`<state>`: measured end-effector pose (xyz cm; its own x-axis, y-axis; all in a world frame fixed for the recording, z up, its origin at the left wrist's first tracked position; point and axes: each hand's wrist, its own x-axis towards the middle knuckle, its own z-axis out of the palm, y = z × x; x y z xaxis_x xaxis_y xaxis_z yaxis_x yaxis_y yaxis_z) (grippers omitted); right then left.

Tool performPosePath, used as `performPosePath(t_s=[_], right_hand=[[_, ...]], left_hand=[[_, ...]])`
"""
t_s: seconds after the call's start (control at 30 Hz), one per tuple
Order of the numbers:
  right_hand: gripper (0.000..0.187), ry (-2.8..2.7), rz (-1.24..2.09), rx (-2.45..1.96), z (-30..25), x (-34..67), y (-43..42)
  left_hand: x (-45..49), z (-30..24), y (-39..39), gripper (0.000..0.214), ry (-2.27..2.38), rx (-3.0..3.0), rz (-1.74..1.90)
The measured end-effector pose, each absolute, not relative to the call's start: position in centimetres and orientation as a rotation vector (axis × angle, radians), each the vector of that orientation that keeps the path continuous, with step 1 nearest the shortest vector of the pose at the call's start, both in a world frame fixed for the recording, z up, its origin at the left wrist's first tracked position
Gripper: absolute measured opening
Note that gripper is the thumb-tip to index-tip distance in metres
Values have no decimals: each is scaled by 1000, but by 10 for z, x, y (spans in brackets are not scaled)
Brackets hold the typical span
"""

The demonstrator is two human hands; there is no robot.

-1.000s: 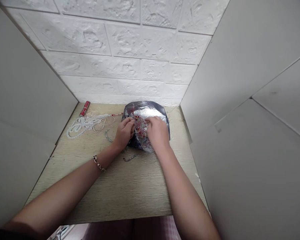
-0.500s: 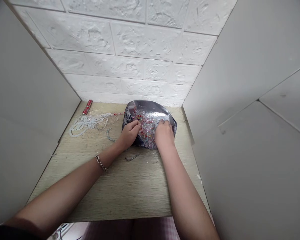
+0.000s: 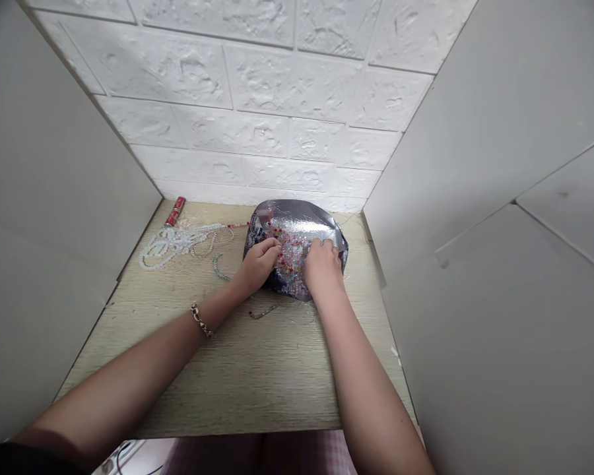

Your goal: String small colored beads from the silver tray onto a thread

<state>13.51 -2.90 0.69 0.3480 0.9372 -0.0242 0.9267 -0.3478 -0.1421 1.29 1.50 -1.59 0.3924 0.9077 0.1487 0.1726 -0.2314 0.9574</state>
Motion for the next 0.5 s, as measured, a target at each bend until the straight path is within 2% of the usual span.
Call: performPosePath(t_s=[0.27,0.5], right_hand=[[48,-1615,145,-2514,-4,131,-19],[45,-1624,98,-2553,-8,129,-15]], left_hand=[[12,-16,15,21,964,1745,912],[12,-16,15,20,970,1766,909]])
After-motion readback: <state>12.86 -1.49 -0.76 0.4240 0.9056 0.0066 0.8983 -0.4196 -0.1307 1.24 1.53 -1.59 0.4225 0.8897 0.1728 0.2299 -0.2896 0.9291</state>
